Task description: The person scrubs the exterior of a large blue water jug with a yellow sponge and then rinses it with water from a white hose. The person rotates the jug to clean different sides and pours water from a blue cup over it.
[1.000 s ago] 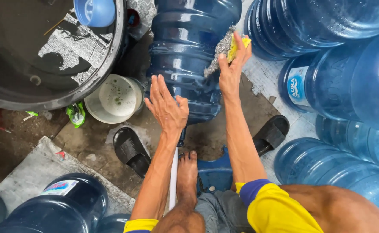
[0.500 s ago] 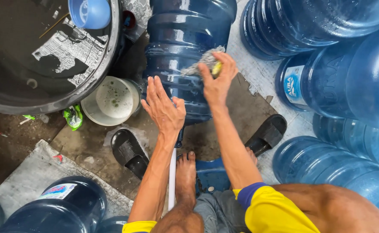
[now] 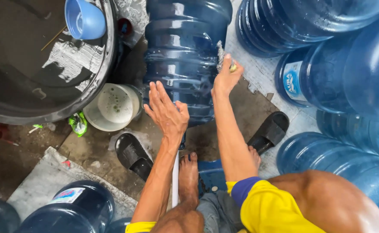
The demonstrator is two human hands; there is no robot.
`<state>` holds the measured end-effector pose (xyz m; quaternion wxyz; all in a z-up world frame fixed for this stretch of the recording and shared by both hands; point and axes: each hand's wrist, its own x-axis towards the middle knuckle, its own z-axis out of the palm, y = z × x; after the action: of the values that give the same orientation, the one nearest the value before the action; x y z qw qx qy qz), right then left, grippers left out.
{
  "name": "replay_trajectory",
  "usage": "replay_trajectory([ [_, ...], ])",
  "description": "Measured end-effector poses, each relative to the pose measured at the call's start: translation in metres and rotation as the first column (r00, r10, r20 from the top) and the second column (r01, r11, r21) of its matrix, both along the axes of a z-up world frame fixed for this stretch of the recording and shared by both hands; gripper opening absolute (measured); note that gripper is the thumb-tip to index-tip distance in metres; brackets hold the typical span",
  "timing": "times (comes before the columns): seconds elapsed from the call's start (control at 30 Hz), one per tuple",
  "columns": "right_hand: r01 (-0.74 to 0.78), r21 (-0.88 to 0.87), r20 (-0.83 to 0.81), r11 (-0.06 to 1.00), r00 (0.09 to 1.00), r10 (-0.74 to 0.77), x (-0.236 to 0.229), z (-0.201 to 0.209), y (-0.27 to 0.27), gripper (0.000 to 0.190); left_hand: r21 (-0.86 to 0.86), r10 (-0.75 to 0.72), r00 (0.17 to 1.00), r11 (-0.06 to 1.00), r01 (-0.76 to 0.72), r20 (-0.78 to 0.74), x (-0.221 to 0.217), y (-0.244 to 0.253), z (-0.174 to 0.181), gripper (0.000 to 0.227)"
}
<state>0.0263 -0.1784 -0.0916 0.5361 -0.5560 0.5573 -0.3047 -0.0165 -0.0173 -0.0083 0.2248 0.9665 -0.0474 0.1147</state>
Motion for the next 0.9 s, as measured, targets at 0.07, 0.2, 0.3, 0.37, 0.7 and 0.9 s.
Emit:
replay_trajectory([
  [0.07,-0.147,-0.292,-0.006,0.945,0.988,0.152,0.002,0.012,0.017,0.043,0.021,-0.001,1.0,1.0,0.001,0.003,0.003,0.004,-0.001,0.081],
  [0.2,-0.357,-0.639,-0.074,0.681,0.91,0.408,0.002,0.033,0.028,0.046,0.016,-0.017,1.0,1.0,0.017,-0.003,0.004,0.007,0.004,0.079],
  [0.3,-0.142,-0.22,-0.172,0.965,0.98,0.104,-0.007,-0.008,0.004,0.047,0.039,-0.019,1.0,0.999,0.018,0.014,-0.002,-0.007,0.007,0.083],
  [0.37,-0.205,-0.345,-0.139,0.916,0.976,0.166,-0.007,0.011,0.022,0.044,0.045,-0.02,1.0,0.999,0.019,0.015,0.0,-0.001,0.006,0.083],
  [0.7,-0.238,-0.482,-0.114,0.843,0.971,0.209,-0.013,0.014,0.031,0.043,0.09,-0.002,1.0,0.996,0.0,0.025,-0.001,-0.003,0.004,0.086],
  [0.9,0.008,0.017,-0.224,1.0,0.974,-0.004,-0.011,0.001,0.004,0.05,0.037,-0.036,0.999,0.999,0.035,0.03,-0.009,-0.012,0.004,0.087],
])
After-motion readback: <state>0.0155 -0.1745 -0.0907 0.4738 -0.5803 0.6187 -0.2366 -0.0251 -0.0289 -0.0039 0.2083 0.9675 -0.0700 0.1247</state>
